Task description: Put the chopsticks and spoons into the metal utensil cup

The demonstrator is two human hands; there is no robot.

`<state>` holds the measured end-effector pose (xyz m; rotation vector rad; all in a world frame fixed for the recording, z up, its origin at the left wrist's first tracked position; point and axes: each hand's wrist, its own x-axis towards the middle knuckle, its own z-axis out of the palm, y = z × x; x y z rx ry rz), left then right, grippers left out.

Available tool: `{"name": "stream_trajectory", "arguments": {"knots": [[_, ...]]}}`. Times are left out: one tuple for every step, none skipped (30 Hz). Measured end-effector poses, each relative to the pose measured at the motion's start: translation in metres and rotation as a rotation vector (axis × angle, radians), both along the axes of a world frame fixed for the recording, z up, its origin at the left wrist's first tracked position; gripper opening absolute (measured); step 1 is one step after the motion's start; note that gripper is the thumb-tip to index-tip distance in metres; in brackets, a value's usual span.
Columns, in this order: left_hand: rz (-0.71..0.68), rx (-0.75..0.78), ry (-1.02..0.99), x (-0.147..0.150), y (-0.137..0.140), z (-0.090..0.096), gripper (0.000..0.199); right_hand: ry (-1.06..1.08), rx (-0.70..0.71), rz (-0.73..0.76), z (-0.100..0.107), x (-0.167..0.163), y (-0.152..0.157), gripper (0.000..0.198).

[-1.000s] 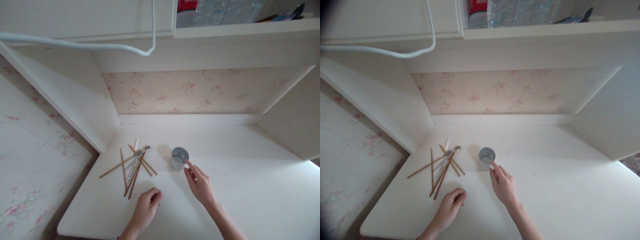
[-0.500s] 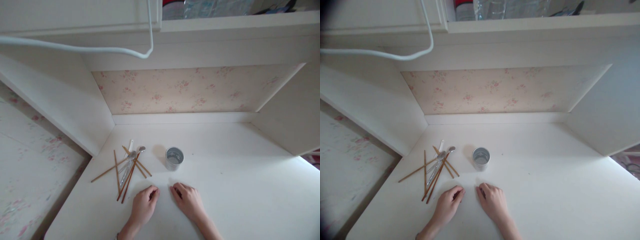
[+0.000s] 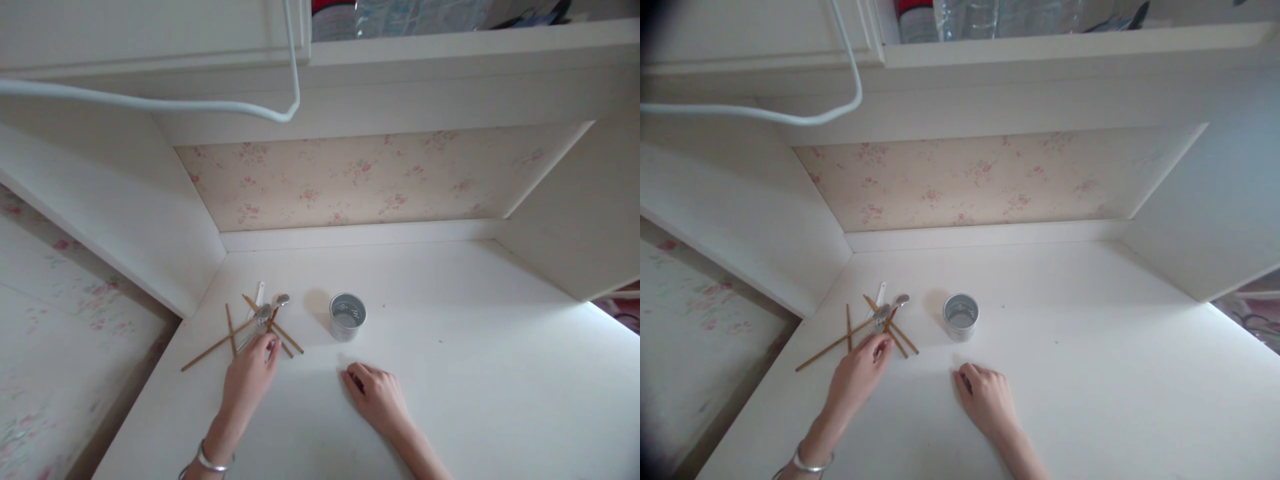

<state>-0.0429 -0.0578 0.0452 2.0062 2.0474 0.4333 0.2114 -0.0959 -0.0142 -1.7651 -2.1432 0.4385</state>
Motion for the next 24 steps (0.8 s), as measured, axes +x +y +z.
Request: {"name": "stream_trajectory", "arguments": {"knots": [[0.028, 0.032, 0.103, -0.004, 0.007, 0.003, 0.028, 0.005, -0.002, -0.003, 0.0, 0.0, 0.0, 0.031], [0.048, 0.054, 0.195, -0.007, 0.012, 0.005, 0.027, 0.01, -0.004, -0.006, 0.0, 0.0, 0.001, 0.031], [0.062, 0.066, 0.271, -0.009, 0.017, 0.006, 0.028, 0.017, -0.005, -0.008, 0.0, 0.001, 0.001, 0.03], [0.073, 0.065, 0.331, -0.009, 0.02, 0.005, 0.029, 0.024, -0.007, -0.01, 0.001, 0.001, 0.001, 0.03], [0.08, 0.054, 0.377, -0.009, 0.022, 0.004, 0.03, 0.032, -0.009, -0.012, 0.002, 0.001, 0.001, 0.03], [0.086, 0.033, 0.412, -0.008, 0.024, 0.002, 0.031, 0.039, -0.012, -0.015, 0.002, 0.001, 0.001, 0.03], [0.088, 0.009, 0.437, -0.007, 0.025, -0.001, 0.031, 0.044, -0.015, -0.018, 0.003, 0.001, 0.0, 0.031], [0.086, -0.012, 0.453, -0.005, 0.026, -0.003, 0.031, 0.047, -0.02, -0.02, 0.004, 0.001, 0.0, 0.031], [0.079, -0.027, 0.46, -0.004, 0.027, -0.005, 0.031, 0.047, -0.024, -0.023, 0.005, 0.001, 0.0, 0.031], [0.071, -0.041, 0.46, -0.002, 0.027, -0.007, 0.031, 0.044, -0.026, -0.025, 0.005, 0.001, 0.0, 0.031], [0.063, -0.055, 0.452, -0.001, 0.028, -0.007, 0.031, 0.039, -0.026, -0.025, 0.005, 0.002, 0.0, 0.031], [0.056, -0.072, 0.435, 0.001, 0.028, -0.007, 0.031, 0.033, -0.024, -0.025, 0.005, 0.002, 0.0, 0.031], [0.05, -0.094, 0.411, 0.002, 0.029, -0.006, 0.031, 0.029, -0.023, -0.023, 0.005, 0.002, 0.001, 0.031], [0.044, -0.119, 0.38, 0.002, 0.029, -0.005, 0.031, 0.025, -0.023, -0.021, 0.005, 0.002, 0.001, 0.031], [0.036, -0.142, 0.344, 0.003, 0.03, -0.003, 0.031, 0.022, -0.023, -0.02, 0.005, 0.002, 0.001, 0.031], [0.026, -0.159, 0.306, 0.004, 0.03, -0.002, 0.031, 0.019, -0.025, -0.018, 0.005, 0.002, 0.001, 0.031], [0.013, -0.17, 0.265, 0.005, 0.031, 0.0, 0.031, 0.018, -0.025, -0.018, 0.006, 0.003, 0.001, 0.031], [-0.003, -0.181, 0.222, 0.005, 0.032, 0.002, 0.031, 0.016, -0.024, -0.017, 0.006, 0.003, 0.001, 0.031], [-0.024, -0.193, 0.177, 0.006, 0.033, 0.003, 0.031, 0.016, -0.022, -0.015, 0.006, 0.003, 0.001, 0.031], [-0.048, -0.205, 0.133, 0.008, 0.034, 0.005, 0.031, 0.016, -0.018, -0.015, 0.007, 0.003, 0.001, 0.031], [-0.075, -0.216, 0.089, 0.009, 0.035, 0.006, 0.031, 0.017, -0.015, -0.016, 0.007, 0.003, 0.001, 0.031], [-0.103, -0.222, 0.042, 0.011, 0.036, 0.007, 0.032, 0.018, -0.011, -0.018, 0.007, 0.003, 0.0, 0.031], [-0.126, -0.225, -0.009, 0.013, 0.036, 0.009, 0.032, 0.02, -0.009, -0.021, 0.007, 0.004, 0.0, 0.03], [-0.147, -0.226, -0.066, 0.016, 0.037, 0.011, 0.033, 0.024, -0.009, -0.023, 0.007, 0.004, 0.0, 0.029]]}}
